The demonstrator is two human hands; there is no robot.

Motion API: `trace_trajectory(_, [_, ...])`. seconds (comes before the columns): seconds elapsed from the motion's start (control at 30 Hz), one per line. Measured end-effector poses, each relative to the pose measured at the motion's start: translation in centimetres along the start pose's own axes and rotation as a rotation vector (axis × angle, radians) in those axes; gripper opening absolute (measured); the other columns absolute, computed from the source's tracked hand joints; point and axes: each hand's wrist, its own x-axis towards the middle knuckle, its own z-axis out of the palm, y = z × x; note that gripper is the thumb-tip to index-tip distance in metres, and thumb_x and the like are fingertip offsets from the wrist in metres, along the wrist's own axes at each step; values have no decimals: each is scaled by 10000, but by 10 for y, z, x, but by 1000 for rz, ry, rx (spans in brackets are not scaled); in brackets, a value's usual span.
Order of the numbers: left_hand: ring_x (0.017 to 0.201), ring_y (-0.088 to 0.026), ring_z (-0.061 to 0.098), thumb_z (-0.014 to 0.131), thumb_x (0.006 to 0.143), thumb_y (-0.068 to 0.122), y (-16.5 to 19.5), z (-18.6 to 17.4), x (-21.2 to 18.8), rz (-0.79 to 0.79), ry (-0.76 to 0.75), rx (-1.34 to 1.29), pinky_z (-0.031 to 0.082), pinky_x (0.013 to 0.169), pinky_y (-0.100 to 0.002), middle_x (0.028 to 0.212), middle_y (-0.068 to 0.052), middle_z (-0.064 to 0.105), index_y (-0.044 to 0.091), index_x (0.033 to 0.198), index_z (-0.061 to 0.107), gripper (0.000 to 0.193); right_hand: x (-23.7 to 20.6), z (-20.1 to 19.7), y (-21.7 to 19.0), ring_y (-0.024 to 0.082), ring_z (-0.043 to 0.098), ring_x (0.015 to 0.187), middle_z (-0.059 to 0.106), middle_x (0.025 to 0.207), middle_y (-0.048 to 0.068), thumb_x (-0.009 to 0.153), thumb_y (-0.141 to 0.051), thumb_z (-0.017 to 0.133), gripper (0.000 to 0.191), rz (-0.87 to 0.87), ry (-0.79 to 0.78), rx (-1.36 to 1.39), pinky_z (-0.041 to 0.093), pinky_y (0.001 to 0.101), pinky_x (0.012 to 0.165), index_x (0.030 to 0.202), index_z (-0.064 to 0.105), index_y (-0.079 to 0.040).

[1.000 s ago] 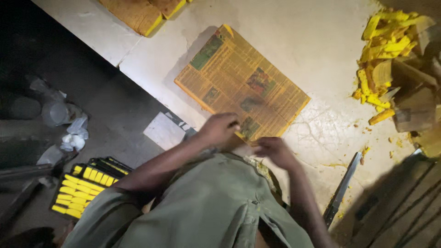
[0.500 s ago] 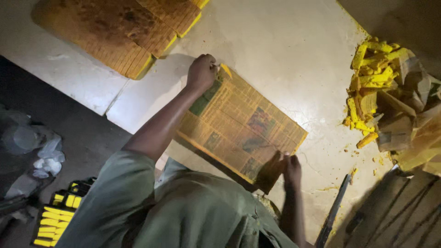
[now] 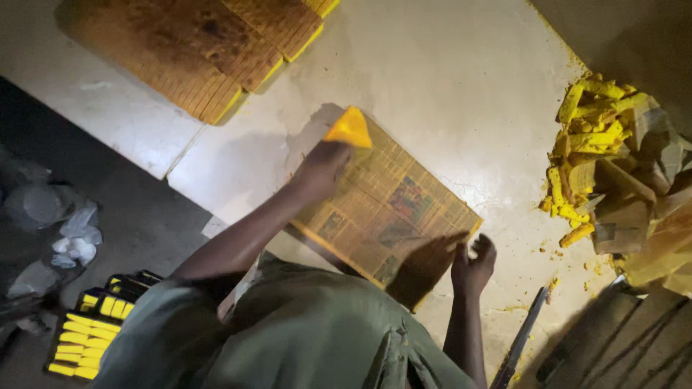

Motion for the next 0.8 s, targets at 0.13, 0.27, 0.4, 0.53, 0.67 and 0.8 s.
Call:
trace_trajectory(0.13, [1078,-440,604,716,673,99,55,5,-80,251,131,117,489,940,-511,1094,-244,656,-12,1166,591,521,-7,-4,-43,349,607,1234,578,1372,220,899,-114,721,547,-292,-45,148,553,412,910,1394,534,25])
trace_trajectory(0.27, [1064,-413,658,730,732,100,121,22,-131,174,146,125,518,953,-498,1055,-198,698,31,1112,597,409,-44,-13,-87,450,450,1426,504,1506,254,853,-77,774,656,-727,-232,102,377,523,1192,1442,509,32])
trace_trajectory(0.4, [967,-411,674,693,814,95,189,56,-166,169,118,113,530,879,-514,1001,-205,688,8,1097,581,317,-81,-31,-113,469,420,1461,513,1516,240,776,-94,792,626,-845,-409,232,376,506,1192,1345,550,7])
trace_trajectory(0.53, [1025,-371,703,598,910,73,245,94,-188,79,-23,-93,549,890,-478,1047,-154,719,51,1135,615,226,-103,-22,-65,393,574,1397,629,1427,217,844,-128,810,465,-982,-433,598,392,503,1245,1254,623,-12])
trace_trajectory(0.67, [1091,-395,659,634,931,133,265,101,-202,141,-38,-110,503,937,-498,1130,-201,706,41,1196,633,280,-94,-14,48,260,690,1148,749,1185,128,984,-164,613,258,-471,-628,759,538,382,1030,1153,705,8])
trace_trajectory(0.8, [1163,-388,635,643,894,120,217,64,-204,187,126,174,481,1043,-500,1196,-204,693,50,1151,660,267,-24,-107,134,182,656,1008,706,1094,102,1043,-121,540,221,-60,-112,588,544,351,907,1135,668,34])
